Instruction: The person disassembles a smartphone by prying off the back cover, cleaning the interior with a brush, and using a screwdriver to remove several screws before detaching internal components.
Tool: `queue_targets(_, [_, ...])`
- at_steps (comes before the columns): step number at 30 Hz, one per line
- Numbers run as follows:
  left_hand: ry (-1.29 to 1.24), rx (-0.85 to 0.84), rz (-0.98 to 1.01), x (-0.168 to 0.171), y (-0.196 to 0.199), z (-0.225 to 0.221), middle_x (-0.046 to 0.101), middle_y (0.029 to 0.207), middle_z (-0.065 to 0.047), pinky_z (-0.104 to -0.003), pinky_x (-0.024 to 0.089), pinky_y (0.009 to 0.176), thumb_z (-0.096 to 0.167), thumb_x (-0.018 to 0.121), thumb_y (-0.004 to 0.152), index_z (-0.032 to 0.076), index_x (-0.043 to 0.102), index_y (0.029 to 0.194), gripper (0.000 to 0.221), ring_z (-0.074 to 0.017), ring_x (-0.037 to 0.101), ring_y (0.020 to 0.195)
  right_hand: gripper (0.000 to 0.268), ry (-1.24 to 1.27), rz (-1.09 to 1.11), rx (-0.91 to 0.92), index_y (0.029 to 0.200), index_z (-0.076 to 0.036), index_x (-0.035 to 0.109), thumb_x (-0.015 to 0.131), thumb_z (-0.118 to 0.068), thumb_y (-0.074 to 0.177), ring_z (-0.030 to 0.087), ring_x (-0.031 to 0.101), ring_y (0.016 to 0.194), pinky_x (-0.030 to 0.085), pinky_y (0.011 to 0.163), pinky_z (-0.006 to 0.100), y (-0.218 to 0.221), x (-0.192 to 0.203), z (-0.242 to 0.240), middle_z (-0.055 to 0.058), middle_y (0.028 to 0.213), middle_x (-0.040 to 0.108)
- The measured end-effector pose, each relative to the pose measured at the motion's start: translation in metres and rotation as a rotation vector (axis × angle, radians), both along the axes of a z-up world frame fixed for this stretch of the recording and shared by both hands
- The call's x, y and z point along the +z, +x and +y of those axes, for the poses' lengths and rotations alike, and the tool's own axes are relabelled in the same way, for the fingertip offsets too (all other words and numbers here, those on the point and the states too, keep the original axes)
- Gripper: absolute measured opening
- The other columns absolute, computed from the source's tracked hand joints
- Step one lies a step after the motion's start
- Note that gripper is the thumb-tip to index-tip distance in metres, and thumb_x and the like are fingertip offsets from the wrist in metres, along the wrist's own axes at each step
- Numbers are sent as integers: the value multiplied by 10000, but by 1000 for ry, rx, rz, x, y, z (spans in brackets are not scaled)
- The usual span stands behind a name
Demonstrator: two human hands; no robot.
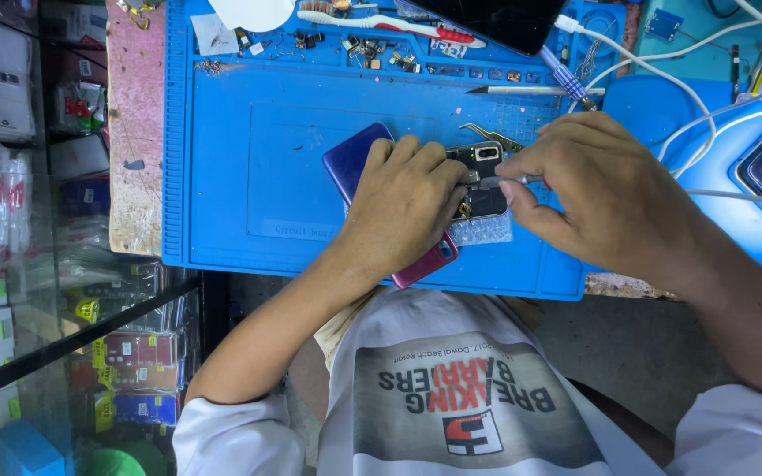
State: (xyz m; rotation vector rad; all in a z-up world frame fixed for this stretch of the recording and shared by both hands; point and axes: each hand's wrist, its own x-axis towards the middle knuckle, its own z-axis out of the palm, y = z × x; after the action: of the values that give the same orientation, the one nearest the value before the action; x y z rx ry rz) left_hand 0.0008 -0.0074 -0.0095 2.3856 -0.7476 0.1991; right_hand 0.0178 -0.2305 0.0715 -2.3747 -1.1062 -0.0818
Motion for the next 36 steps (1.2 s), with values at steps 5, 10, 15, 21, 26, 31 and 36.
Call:
queue_targets(5, [22,-22,-16,0,3,1,631,918,-51,-411,385,806,175,753,902,91,730,1005,135,-247,576,899,282,54,23,-50,1099,-30,591,804,-66,919,291,706,991,547,913,424,-4,-9,-10,90,997,715])
queue_targets(10, [-32,-41,-34,3,2,2,628,919,-54,-411,383,800,191,754,888,93,728,1012,160,-252,572,896,310,68,15,-80,1122,-34,566,810,-73,937,286,712,1003,551,910,419,-6,-15,-14,91,1031,721])
queue_targets(15, [2,-22,-50,0,4,2,619,908,-48,-409,387,810,192,751,939,95,725,994,115,-244,569,885,285,61,11,-133,1035,-7,587,817,-46,871,298,696,877,537,745,398,-8,-5,-7,132,945,714])
queue_targets(21, [35,-61,-133,0,8,5,621,927,-45,-406,395,830,166,708,912,93,733,959,90,-235,565,911,275,16,-10,-157,1015,-11,595,831,-56,880,260,653,738,535,740,413,-9,-2,-8,124,875,695])
queue_targets(26, [293,-171,-304,6,13,-5,635,913,-38,-373,415,823,174,643,878,105,722,860,107,-216,573,952,273,-33,4,-219,1041,-29,610,828,-97,892,266,653,766,542,735,404,-22,0,-16,133,877,682])
queue_targets(31, [412,-185,-391,8,22,-11,629,839,-30,-360,424,818,184,638,891,108,715,832,124,-191,579,919,285,-72,-10,-257,1086,-24,595,805,-142,934,263,675,849,538,709,367,-33,5,-22,129,943,701])
queue_targets(36, [486,-126,-437,3,20,-19,625,799,-42,-352,413,780,189,637,855,104,710,806,122,-200,573,877,269,-69,-49,-234,1064,4,572,778,-105,928,270,681,846,524,659,353,-36,0,-23,111,954,726])
